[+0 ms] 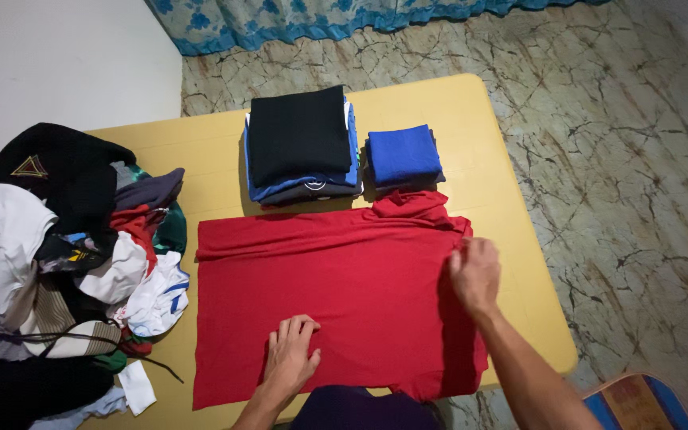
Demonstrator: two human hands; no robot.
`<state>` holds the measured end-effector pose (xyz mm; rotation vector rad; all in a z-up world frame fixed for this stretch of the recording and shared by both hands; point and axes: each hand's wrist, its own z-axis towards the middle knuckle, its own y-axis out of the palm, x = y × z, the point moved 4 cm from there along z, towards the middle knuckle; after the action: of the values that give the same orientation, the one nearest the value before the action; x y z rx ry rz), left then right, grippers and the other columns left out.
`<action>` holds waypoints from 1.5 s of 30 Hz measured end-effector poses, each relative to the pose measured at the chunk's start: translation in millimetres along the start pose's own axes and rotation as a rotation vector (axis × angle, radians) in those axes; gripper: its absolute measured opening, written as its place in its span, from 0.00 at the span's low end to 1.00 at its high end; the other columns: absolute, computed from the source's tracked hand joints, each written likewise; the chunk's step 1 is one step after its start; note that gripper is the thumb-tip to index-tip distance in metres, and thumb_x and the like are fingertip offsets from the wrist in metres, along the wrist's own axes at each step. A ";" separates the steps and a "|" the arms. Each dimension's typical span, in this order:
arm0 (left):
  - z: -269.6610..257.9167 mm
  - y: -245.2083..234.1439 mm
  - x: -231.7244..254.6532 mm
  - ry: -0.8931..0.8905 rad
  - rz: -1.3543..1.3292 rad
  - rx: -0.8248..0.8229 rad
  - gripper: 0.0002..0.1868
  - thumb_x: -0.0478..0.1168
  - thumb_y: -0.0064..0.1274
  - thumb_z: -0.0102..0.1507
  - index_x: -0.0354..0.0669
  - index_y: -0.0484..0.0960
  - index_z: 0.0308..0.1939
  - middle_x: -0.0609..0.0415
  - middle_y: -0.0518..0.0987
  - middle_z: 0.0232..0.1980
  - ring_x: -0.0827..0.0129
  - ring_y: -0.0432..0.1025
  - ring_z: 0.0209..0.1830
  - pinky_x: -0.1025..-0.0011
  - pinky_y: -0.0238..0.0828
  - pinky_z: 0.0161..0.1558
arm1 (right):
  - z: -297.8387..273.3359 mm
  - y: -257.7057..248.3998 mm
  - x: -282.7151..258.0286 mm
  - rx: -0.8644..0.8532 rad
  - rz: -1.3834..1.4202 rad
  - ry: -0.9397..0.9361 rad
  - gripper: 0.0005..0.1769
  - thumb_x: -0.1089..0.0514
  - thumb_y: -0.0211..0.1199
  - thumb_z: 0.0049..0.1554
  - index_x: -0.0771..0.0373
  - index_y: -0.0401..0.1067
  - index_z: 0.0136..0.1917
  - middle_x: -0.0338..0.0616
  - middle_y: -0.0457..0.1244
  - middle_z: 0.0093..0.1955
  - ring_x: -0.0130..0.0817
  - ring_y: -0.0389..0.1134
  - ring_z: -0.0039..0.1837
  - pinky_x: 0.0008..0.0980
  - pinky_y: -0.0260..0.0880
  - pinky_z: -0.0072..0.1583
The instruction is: The person folds a red t-shirt on a table by hand, smoothing the fabric and folding the sleeves and body into a rectangle.
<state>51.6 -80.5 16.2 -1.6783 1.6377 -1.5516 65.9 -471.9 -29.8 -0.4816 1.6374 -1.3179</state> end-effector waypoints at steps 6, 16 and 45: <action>-2.7 1.4 -1.1 0.048 0.012 0.025 0.26 0.41 0.61 0.57 0.47 0.72 0.58 0.54 0.68 0.60 0.58 0.61 0.65 0.54 0.59 0.60 | -35.0 20.3 -11.7 0.008 -0.176 -0.401 0.27 0.52 0.55 0.61 0.62 0.65 0.71 0.48 0.55 0.77 0.43 0.53 0.79 0.54 0.55 0.71; -4.9 12.7 -7.4 0.027 0.033 -0.004 0.30 0.40 0.62 0.57 0.50 0.72 0.63 0.55 0.66 0.62 0.58 0.59 0.67 0.53 0.56 0.65 | -66.4 2.1 -20.8 0.067 -0.123 -0.477 0.33 0.49 0.55 0.62 0.65 0.58 0.76 0.50 0.50 0.82 0.45 0.49 0.81 0.54 0.52 0.73; -15.7 23.9 -14.0 0.106 0.030 0.068 0.35 0.40 0.61 0.56 0.45 0.69 0.67 0.52 0.64 0.70 0.55 0.55 0.73 0.53 0.52 0.69 | -171.0 0.0 4.1 0.011 -0.131 -0.437 0.40 0.43 0.54 0.60 0.62 0.52 0.79 0.46 0.45 0.83 0.40 0.43 0.84 0.60 0.41 0.76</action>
<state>30.2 -68.6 -4.1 -1.5548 1.6343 -1.6887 -80.4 -383.7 -36.1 -0.8182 1.2516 -1.2112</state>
